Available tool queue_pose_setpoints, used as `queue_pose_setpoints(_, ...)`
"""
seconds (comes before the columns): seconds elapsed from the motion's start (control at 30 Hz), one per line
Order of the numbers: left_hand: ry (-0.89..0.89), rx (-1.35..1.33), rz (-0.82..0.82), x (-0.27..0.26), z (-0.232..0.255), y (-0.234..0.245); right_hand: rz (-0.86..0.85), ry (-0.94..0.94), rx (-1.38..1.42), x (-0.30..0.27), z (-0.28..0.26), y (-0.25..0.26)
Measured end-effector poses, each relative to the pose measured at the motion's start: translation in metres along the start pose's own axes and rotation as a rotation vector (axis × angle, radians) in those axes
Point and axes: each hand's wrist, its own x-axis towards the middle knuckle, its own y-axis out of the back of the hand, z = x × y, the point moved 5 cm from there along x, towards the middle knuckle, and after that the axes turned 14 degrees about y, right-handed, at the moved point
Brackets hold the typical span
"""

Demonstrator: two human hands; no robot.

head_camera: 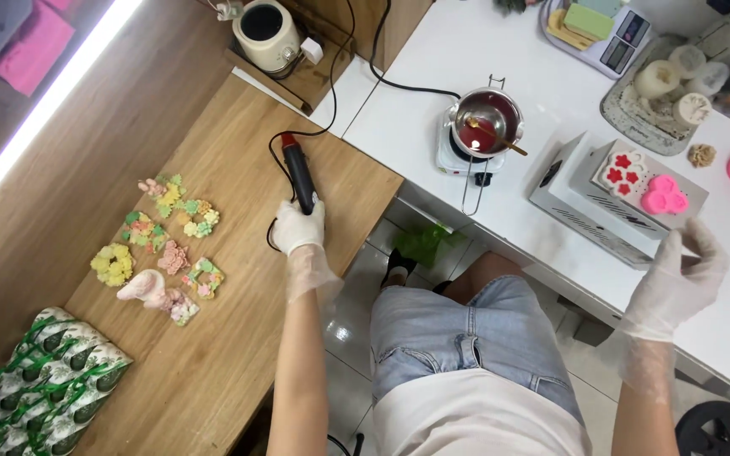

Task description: The person stirs red melted wax in a metal pitcher on a small hot plate, uses a heat gun to warm silicone flower-shaped molds on a scale, then spoons and pours the red wax from the pitcher into the mold cavities. At the end they take a pink silicone mold from a storage shelf and carry it back to the work table.

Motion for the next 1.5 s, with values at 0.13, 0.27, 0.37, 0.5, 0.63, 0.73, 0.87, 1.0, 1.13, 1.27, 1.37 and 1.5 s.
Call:
queue_pose_setpoints(0.13, 0.067, 0.05, -0.272, 0.02, -0.011, -0.056, -0.036, -0.089, 0.057, -0.025, -0.048, -0.033)
queue_pose_setpoints(0.27, 0.043, 0.044, -0.129, 0.018, -0.02, -0.054, -0.384, -0.072, -0.028, -0.048, -0.095, -0.076)
queue_pose_setpoints(0.37, 0.116, -0.036, -0.219, -0.005, -0.015, -0.006, -0.645, -0.001, -0.001, -0.06, -0.14, -0.108)
queue_pose_setpoints(0.5, 0.053, 0.225, -0.363, -0.049, -0.022, 0.063, -0.979, 0.513, 0.105, -0.086, -0.205, -0.14)
queue_pose_setpoints(0.63, 0.013, 0.492, -0.515, -0.118, 0.018, 0.166, -1.024, 0.795, 0.162, -0.093, -0.254, -0.142)
queue_pose_setpoints(0.73, -0.083, 0.721, -0.594, -0.16, 0.043, 0.206, -0.952, 0.98, 0.274, -0.091, -0.286, -0.137)
queue_pose_setpoints(0.87, -0.299, 0.695, -0.694, -0.214, 0.083, 0.214, -0.799, 1.113, 0.123, -0.084, -0.292, -0.123)
queue_pose_setpoints(1.0, -0.462, 0.777, -0.827, -0.257, 0.128, 0.208, -0.831, 0.903, 0.31, -0.054, -0.266, -0.1)
queue_pose_setpoints(1.13, -0.75, 0.711, -0.726, -0.278, 0.151, 0.2, -0.781, 0.791, 0.294, -0.027, -0.258, -0.067)
queue_pose_setpoints(1.27, -1.025, 0.261, -0.649, -0.28, 0.171, 0.21, -0.552, 0.677, 0.134, -0.025, -0.233, -0.031)
queue_pose_setpoints(1.37, -1.207, 0.245, -0.585, -0.286, 0.17, 0.206, -0.492, 0.456, 0.134, -0.029, -0.213, -0.021)
queue_pose_setpoints(1.5, -1.292, 0.221, -0.614, -0.299, 0.191, 0.203, -0.294, 0.241, 0.184, -0.021, -0.2, -0.013)
